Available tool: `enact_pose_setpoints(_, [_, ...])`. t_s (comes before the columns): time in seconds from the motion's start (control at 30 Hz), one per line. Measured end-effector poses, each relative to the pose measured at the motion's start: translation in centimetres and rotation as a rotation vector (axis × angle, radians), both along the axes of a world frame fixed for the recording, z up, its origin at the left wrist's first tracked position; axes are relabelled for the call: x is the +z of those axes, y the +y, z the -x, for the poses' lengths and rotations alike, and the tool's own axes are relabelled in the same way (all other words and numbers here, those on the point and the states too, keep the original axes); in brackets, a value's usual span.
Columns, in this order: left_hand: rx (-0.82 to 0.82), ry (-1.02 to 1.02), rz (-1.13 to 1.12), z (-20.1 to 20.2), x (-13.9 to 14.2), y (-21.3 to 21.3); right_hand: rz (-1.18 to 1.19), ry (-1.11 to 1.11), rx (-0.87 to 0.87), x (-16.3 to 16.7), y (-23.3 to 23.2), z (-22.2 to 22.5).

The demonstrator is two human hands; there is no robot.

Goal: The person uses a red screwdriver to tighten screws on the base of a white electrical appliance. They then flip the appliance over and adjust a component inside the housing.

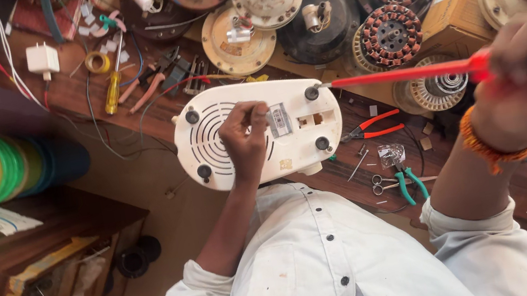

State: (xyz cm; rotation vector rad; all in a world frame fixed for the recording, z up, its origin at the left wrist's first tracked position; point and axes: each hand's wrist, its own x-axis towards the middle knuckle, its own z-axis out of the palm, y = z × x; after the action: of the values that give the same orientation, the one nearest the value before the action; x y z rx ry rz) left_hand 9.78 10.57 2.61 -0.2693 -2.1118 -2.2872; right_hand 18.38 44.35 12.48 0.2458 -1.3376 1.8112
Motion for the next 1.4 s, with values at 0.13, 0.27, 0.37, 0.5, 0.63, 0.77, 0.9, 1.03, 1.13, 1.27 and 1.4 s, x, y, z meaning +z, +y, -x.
enact_pose_setpoints(0.13, [0.103, -0.025, 0.050, 0.0, -0.8, -0.5, -0.123, 0.067, -0.045, 3.2, -4.0, 0.2])
enact_pose_setpoints(0.27, [0.129, 0.026, 0.138, -0.5, -1.7, -0.8, -0.182, 0.092, 0.130, 6.7, -6.1, 2.9])
enact_pose_setpoints(0.37, [0.154, 0.224, 0.460, -0.8, -1.3, -0.4, -0.276, 0.237, 0.465, 10.6, -6.6, 6.2])
enact_pose_setpoints(0.5, [0.054, 0.469, 0.807, -0.3, 0.7, 1.0, -0.418, 0.459, 1.057, 14.6, -7.5, 11.0])
enact_pose_setpoints(0.63, [-0.072, 0.410, 1.061, 0.5, 2.1, 1.9, -0.221, 0.358, 1.154, 13.5, -8.7, 13.8])
enact_pose_setpoints(0.77, [-0.152, 0.299, 1.093, 1.1, 2.1, 1.4, 0.137, 0.111, 1.120, 10.9, -9.7, 13.2])
enact_pose_setpoints(0.9, [-0.119, 0.245, 1.147, 1.3, 2.2, 1.3, -0.139, -0.105, 0.383, 10.5, -11.5, 10.2])
enact_pose_setpoints(1.03, [-0.089, 0.207, 1.143, 1.5, 2.9, 1.6, -0.355, 0.094, 0.418, 11.6, -11.6, 9.3])
enact_pose_setpoints(1.13, [-0.065, 0.215, 1.141, 1.4, 3.2, 1.7, -0.303, 0.345, 1.005, 12.0, -10.1, 11.1])
enact_pose_setpoints(1.27, [-0.040, 0.200, 1.152, 1.5, 2.9, 1.8, -0.111, 0.340, 1.136, 11.4, -9.1, 12.2])
enact_pose_setpoints(1.4, [-0.032, 0.206, 1.162, 1.6, 2.5, 1.9, -0.199, 0.024, 0.634, 10.7, -11.0, 11.0])
